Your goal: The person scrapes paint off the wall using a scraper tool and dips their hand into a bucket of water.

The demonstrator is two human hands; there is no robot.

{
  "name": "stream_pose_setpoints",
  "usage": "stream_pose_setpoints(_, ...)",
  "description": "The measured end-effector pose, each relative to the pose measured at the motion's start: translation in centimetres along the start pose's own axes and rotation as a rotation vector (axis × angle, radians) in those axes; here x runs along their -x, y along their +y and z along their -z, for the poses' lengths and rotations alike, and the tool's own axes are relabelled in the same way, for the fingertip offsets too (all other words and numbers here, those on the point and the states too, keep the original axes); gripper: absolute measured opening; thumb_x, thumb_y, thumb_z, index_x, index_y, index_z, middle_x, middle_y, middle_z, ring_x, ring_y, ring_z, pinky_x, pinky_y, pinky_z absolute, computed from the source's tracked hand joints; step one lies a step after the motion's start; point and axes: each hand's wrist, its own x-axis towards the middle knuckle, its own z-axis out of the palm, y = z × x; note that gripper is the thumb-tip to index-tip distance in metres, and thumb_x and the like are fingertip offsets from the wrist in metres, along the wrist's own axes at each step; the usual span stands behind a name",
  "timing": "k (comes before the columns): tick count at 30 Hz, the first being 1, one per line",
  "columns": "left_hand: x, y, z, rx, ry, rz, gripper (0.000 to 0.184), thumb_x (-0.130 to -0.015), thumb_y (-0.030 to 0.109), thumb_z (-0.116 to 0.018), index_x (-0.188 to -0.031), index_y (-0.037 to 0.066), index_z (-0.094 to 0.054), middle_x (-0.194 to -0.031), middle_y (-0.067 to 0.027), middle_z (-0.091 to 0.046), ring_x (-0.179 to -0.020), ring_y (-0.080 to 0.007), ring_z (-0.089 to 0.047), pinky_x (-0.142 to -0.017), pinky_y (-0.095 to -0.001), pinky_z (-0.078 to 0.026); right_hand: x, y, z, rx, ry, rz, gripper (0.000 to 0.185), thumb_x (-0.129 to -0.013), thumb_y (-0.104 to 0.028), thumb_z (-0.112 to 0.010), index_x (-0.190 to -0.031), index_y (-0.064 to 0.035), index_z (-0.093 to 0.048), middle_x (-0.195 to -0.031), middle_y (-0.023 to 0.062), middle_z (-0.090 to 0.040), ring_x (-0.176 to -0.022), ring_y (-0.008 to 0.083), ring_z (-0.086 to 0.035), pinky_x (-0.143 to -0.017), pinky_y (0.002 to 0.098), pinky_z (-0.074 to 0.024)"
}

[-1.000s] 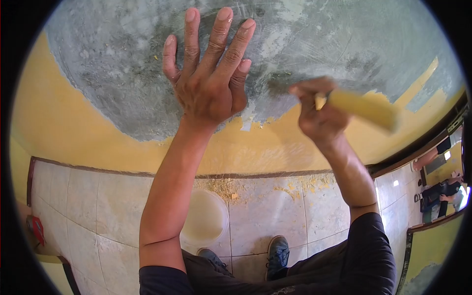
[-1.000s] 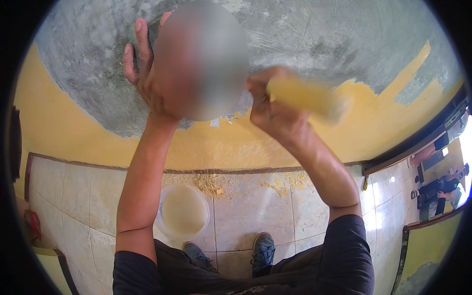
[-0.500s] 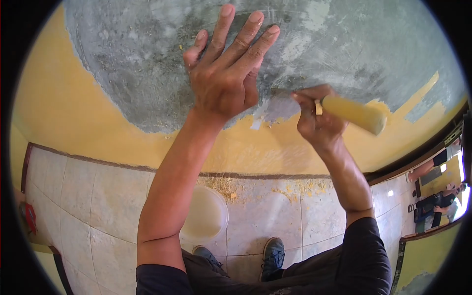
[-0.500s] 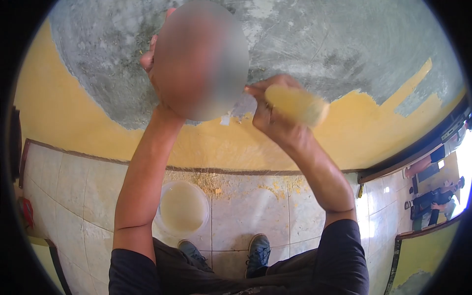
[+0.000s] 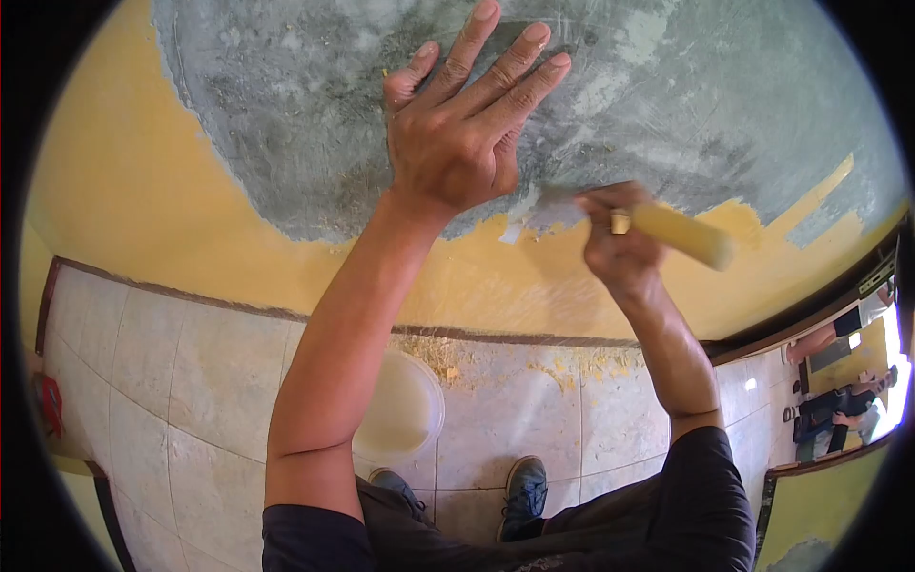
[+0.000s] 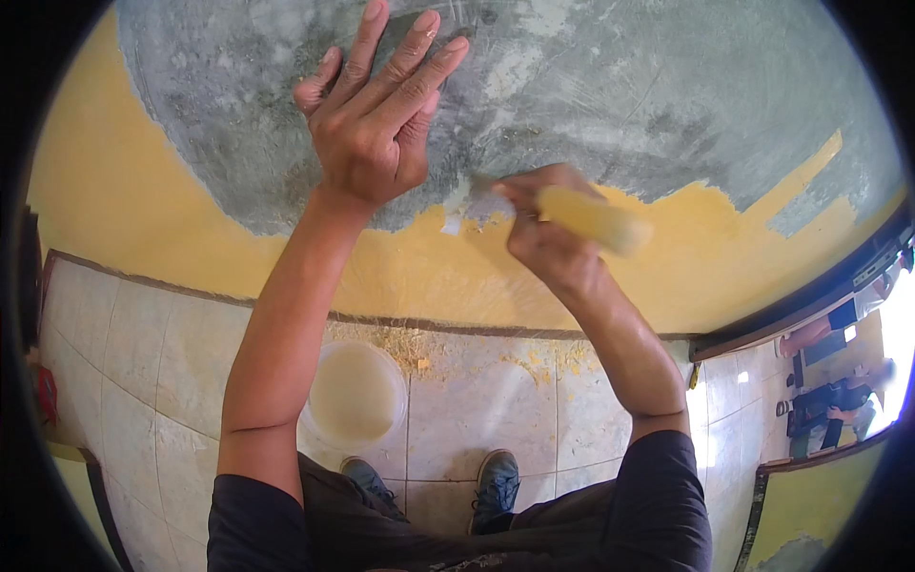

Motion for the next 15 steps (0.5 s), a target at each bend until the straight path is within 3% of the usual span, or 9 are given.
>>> stream_pose_setpoints(2,-0.6,0.0,0.3,-0.087,0.111,-0.108,0.031,-0.095,0.014,-0.051,-0.115,0.016,-0.074,-0.121,-0.0081,-0.071,-0.123,-0.0256,-0.06,-0.099,-0.0362,-0.035,0.9,-0.4,-0.8,-0.077,-0.179,0.01,0.018,-0.071,0.011,-0.068,-0.078,-0.0061,-0.068,-0.077,0.0073,-0.069,-0.065,0.0237,-0.066,-0.056,0.0336,-0.0526)
stream_pose_setpoints(3,-0.3,-0.3,0.0,-0.088,0.105,-0.109,0.031,-0.095,0.014,-0.051,-0.115,0.016,-0.074,-0.121,-0.0081,-0.071,-0.123,-0.0256,-0.06,-0.099,-0.0362,-0.035,1.3,-1.2,-0.6,-0.019,-0.269,-0.007,0.016,-0.075,0.01,-0.069,-0.078,-0.0057,-0.068,-0.077,0.0077,-0.069,-0.065,0.0235,-0.067,-0.058,0.033,-0.0527)
stream_pose_setpoints(5,0.6,-1.6,-0.9,0.039,0.108,-0.153,0.03,-0.096,0.021,-0.053,-0.117,0.03,-0.072,-0.13,0.0067,-0.066,-0.136,-0.0203,-0.048,-0.11,-0.0414,-0.022,1.5,-3.1,-0.4,-0.064,0.012,-0.269,0.01,-0.078,0.004,-0.074,-0.081,-0.004,-0.068,-0.078,0.0083,-0.07,-0.065,0.0194,-0.066,-0.06,0.0309,-0.0518)
stream_pose_setpoints(6,0.6,-1.9,-0.7,0.023,0.112,-0.16,0.03,-0.096,0.021,-0.053,-0.117,0.03,-0.072,-0.13,0.0067,-0.066,-0.136,-0.0203,-0.048,-0.11,-0.0414,-0.022,1.6,-3.0,0.1,-0.295,0.128,-0.502,0.011,-0.082,-0.002,-0.078,-0.083,-0.0015,-0.068,-0.08,0.0068,-0.071,-0.066,0.013,-0.063,-0.062,0.0271,-0.0503)
stream_pose_setpoints(9,0.3,-1.3,0.8,0.157,0.086,-0.273,0.022,-0.092,0.021,-0.063,-0.11,0.024,-0.076,-0.112,0.0018,-0.074,-0.118,-0.0167,-0.063,-0.102,-0.0323,-0.029,1.6,-4.7,1.4,-0.707,0.204,-0.738,0.014,-0.086,-0.005,-0.077,-0.092,0.0031,-0.067,-0.082,0.0048,-0.069,-0.072,0.0094,-0.062,-0.067,0.0229,-0.0497)
stream_pose_setpoints(11,0.7,0.2,2.0,0.49,-0.127,-0.11,0.023,-0.08,0.016,-0.076,-0.101,0.025,-0.077,-0.092,0.0017,-0.076,-0.089,-0.0151,-0.071,-0.086,-0.0338,-0.041,1.8,-4.9,2.3,-0.781,0.171,-0.825,0.016,-0.086,-0.005,-0.077,-0.094,0.0031,-0.066,-0.084,0.0052,-0.07,-0.074,0.0096,-0.063,-0.066,0.0232,-0.0497)
stream_pose_setpoints(12,0.5,0.9,2.2,0.5,-0.124,-0.124,0.023,-0.08,0.016,-0.076,-0.101,0.025,-0.077,-0.092,0.0017,-0.076,-0.089,-0.0151,-0.071,-0.086,-0.0338,-0.041,1.6,-5.2,2.8,-0.79,0.19,-0.816,0.013,-0.086,-0.004,-0.076,-0.092,0.0023,-0.067,-0.085,0.0051,-0.07,-0.075,0.0095,-0.063,-0.066,0.0239,-0.0497)
stream_pose_setpoints(14,0.4,2.4,2.3,0.78,-0.463,0.024,0.025,-0.071,0.021,-0.083,-0.095,0.018,-0.076,-0.074,-0.0018,-0.073,-0.067,-0.0202,-0.068,-0.07,-0.0354,-0.046,1.6,-5.4,3.7,-0.736,0.154,-0.8,0.012,-0.086,-0.004,-0.077,-0.092,0.0023,-0.068,-0.085,0.0049,-0.07,-0.076,0.0094,-0.063,-0.066,0.0242,-0.0499)
stream_pose_setpoints(15,0.6,3.1,2.4,0.787,-0.463,0.019,0.025,-0.071,0.021,-0.083,-0.095,0.018,-0.076,-0.074,-0.0018,-0.073,-0.067,-0.0202,-0.068,-0.07,-0.0354,-0.046,1.5,-5.5,4.1,-0.696,0.102,-0.788,0.011,-0.086,-0.004,-0.077,-0.091,0.0022,-0.069,-0.085,0.0046,-0.07,-0.076,0.0092,-0.063,-0.067,0.0245,-0.0501)
